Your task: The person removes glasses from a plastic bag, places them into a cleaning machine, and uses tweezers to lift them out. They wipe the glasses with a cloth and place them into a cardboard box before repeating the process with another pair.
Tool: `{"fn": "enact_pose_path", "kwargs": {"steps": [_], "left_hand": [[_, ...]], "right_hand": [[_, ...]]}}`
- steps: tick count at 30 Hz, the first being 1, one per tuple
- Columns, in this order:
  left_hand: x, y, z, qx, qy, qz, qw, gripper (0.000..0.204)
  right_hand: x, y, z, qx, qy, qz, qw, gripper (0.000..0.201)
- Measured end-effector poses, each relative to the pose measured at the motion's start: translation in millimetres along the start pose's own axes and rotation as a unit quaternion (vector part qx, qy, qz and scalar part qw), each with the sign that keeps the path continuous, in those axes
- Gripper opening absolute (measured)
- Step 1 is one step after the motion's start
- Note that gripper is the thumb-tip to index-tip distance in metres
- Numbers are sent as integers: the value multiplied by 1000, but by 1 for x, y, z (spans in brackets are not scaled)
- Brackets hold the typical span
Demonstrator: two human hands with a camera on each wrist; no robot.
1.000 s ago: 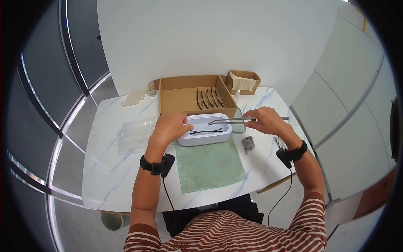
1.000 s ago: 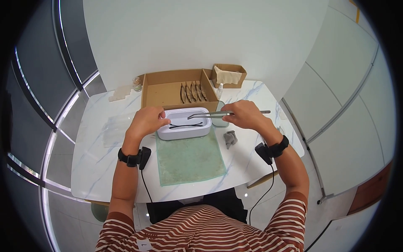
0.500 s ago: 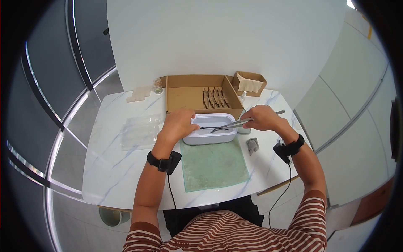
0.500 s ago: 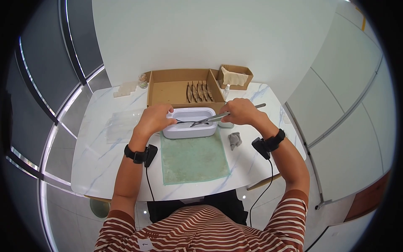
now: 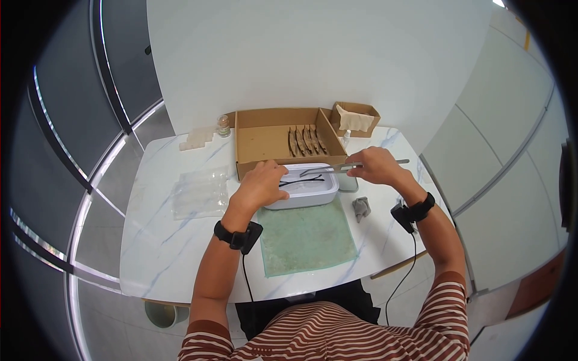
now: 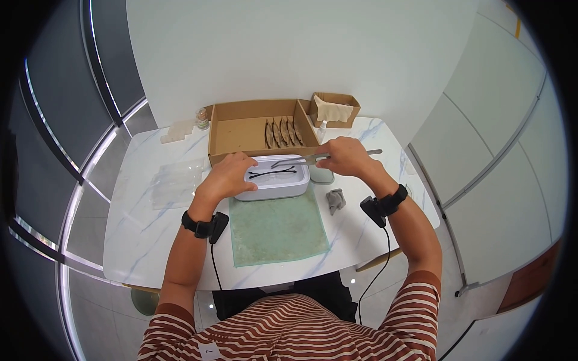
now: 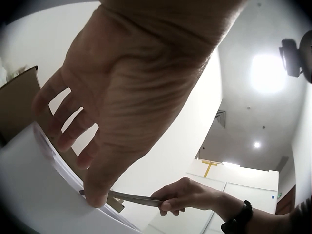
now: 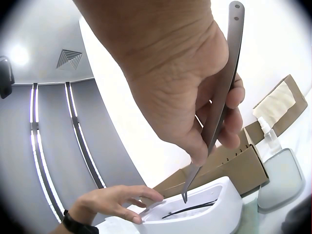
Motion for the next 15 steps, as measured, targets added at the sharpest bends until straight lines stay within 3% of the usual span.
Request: {"fn": "enact_pose_path", "kwargs": {"steps": [15], "left_hand": [[5, -3, -2, -12, -17, 1, 1000, 63]], "right_hand": [[1, -13, 13, -30, -67, -27, 997, 28]]}}
Point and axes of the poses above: each hand's wrist, its own z-axis away from the middle knuckle, its own x-axis out of the palm, y = z × x, the point moved 10 cm from there along -z, towards the middle knuckle, and after that the axes turned 14 degrees about -x, right-handed, at the moved point
